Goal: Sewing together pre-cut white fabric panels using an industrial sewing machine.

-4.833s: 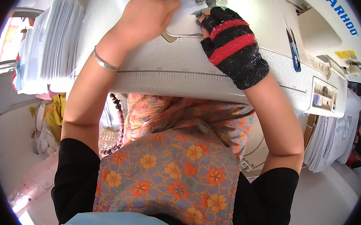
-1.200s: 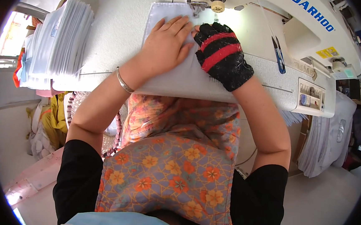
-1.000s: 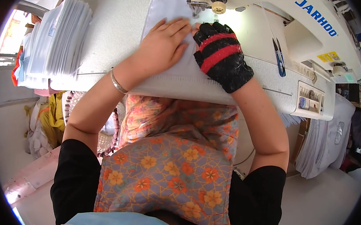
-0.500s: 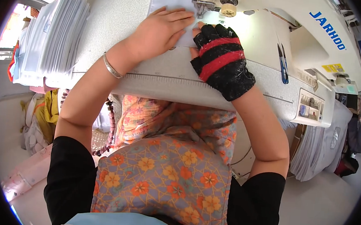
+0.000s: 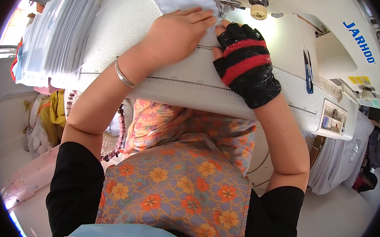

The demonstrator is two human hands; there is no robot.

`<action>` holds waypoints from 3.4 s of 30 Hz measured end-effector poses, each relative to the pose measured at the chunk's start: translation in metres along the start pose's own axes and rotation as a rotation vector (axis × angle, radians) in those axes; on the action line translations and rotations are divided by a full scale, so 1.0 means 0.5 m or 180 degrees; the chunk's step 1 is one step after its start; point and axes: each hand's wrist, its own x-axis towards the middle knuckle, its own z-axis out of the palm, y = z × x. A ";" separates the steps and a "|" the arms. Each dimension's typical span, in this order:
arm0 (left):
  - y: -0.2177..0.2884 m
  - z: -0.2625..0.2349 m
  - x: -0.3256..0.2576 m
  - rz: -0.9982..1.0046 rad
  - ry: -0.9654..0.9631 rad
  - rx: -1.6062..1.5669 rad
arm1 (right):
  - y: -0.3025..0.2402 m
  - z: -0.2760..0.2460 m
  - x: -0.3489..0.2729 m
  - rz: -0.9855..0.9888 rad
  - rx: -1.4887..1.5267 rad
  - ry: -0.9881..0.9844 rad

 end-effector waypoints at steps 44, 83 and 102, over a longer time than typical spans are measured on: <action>-0.024 0.028 0.039 0.0020 0.0527 -0.0376 | 0.018 0.004 0.005 0.0091 0.0213 0.0485; 0.143 -0.223 -0.446 -0.1818 0.0165 -0.0036 | 0.257 -0.071 -0.195 0.1223 -0.0948 0.0680; 0.159 -0.216 -0.450 -0.1907 0.0133 0.0019 | -0.179 -0.053 0.003 -0.0746 0.0267 -0.0013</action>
